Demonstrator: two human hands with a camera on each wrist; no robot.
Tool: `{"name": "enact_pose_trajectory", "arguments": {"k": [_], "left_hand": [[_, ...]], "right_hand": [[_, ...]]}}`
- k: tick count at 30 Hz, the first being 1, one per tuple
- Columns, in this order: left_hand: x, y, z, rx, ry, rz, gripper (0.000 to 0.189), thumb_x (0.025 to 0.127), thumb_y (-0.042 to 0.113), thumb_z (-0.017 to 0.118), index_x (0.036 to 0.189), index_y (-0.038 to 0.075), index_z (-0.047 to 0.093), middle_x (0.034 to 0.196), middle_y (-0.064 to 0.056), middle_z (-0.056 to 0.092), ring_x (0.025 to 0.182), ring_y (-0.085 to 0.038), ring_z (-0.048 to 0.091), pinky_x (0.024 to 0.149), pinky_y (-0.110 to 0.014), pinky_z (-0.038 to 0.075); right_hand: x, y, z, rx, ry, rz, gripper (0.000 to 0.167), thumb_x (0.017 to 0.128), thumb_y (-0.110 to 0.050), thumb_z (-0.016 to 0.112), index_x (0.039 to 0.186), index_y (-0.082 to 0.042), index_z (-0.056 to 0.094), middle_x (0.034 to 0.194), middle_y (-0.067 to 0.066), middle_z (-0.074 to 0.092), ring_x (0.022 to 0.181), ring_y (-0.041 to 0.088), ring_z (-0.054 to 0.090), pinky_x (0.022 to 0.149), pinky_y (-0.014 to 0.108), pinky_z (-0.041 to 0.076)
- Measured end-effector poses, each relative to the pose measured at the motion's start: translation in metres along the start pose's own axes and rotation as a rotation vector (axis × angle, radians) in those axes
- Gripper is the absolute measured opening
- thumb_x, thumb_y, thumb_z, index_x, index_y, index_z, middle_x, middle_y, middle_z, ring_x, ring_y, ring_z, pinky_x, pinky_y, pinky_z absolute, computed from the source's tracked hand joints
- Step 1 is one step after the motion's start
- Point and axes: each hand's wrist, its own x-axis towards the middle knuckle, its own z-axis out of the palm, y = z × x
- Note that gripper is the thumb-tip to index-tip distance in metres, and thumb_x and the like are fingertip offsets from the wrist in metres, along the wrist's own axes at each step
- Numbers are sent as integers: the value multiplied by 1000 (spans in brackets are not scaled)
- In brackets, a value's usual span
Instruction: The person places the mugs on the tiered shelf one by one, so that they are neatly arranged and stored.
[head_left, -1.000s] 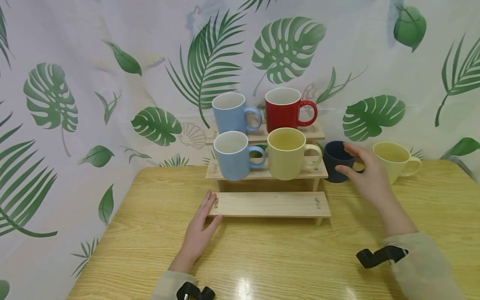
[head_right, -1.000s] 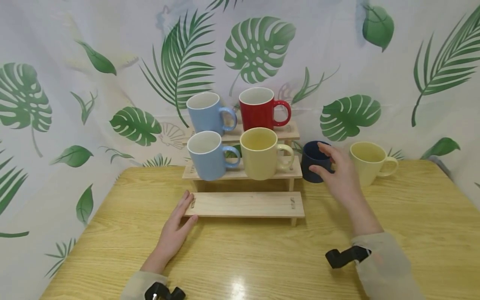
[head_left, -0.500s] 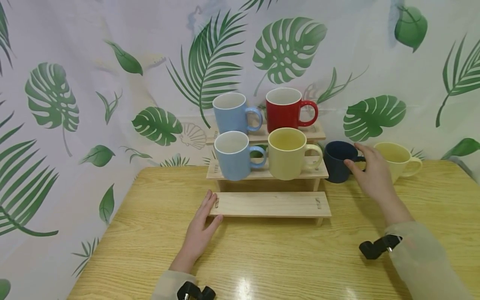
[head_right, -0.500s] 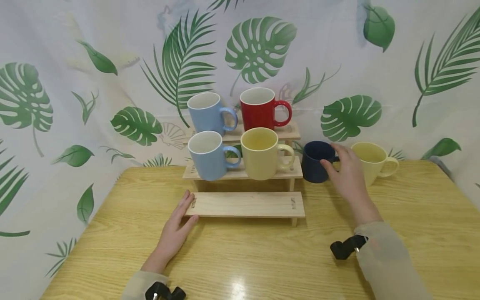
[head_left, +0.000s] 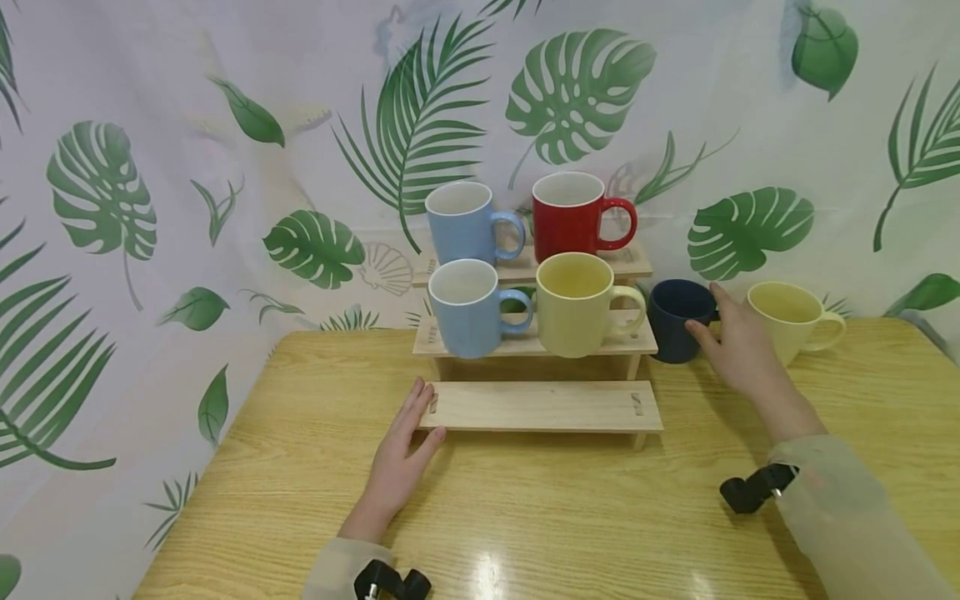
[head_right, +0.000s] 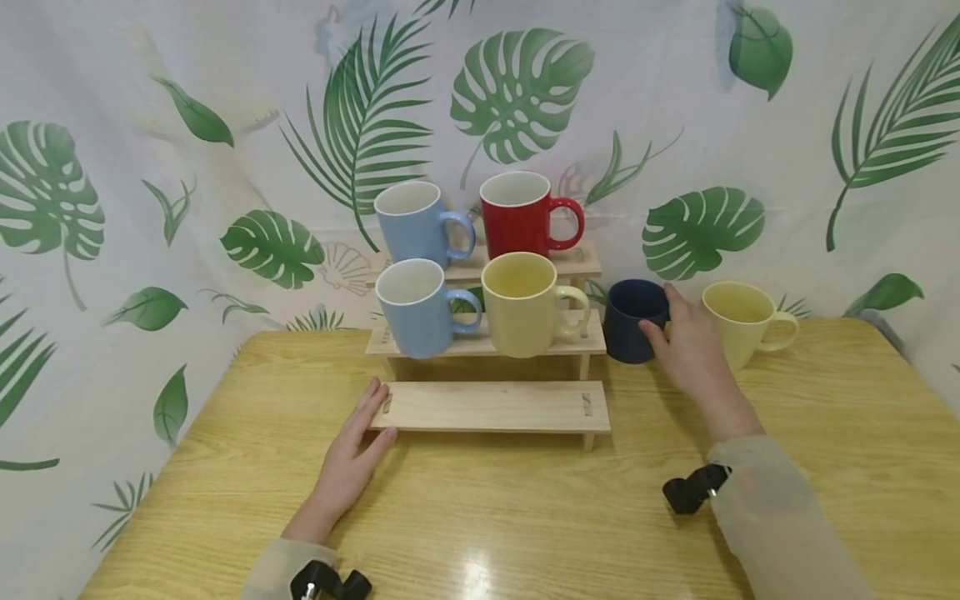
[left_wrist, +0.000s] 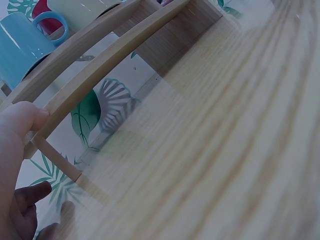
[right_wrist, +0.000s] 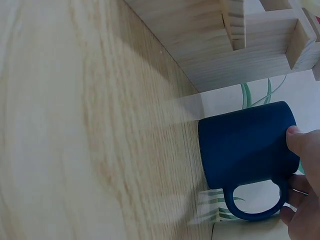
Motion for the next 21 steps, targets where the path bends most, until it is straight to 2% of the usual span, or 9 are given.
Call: {"name": "enact_pose_trajectory", "arguments": {"k": [6,11,15,21], "left_hand": [[0,2,0,-31,9,5,61,97,26,58,151,18,31,158,1,18,143,-21,16,111,-53,18],[0,1,-1,-3,-1,0,63,97,32,57,152,21,29,158,5,17,143,-18,15,112,-51,19],[0,-1,-1,7,-8,0,63,97,36,55,152,23,28,158,6,16,143,-16,15,112,-51,19],[0,-3,0,8,-8,5,62,97,36,55,152,25,28,158,3,17,143,-16,15,112,-52,18]], "right_hand": [[1,-3,-2,-2,-36,27,71,99,-25,54,144,17,17,134,46,31,119,61,33,96,67,29],[-2,-9,-6,-16,-70,43,73,98,-26,55,143,18,17,134,46,30,120,62,31,96,68,28],[-7,-16,-8,-67,-100,72,74,97,-26,57,143,17,18,132,45,34,117,61,34,93,71,27],[-14,-26,-15,-116,-113,169,77,98,-34,53,146,11,16,125,41,45,112,60,40,85,74,24]]}}
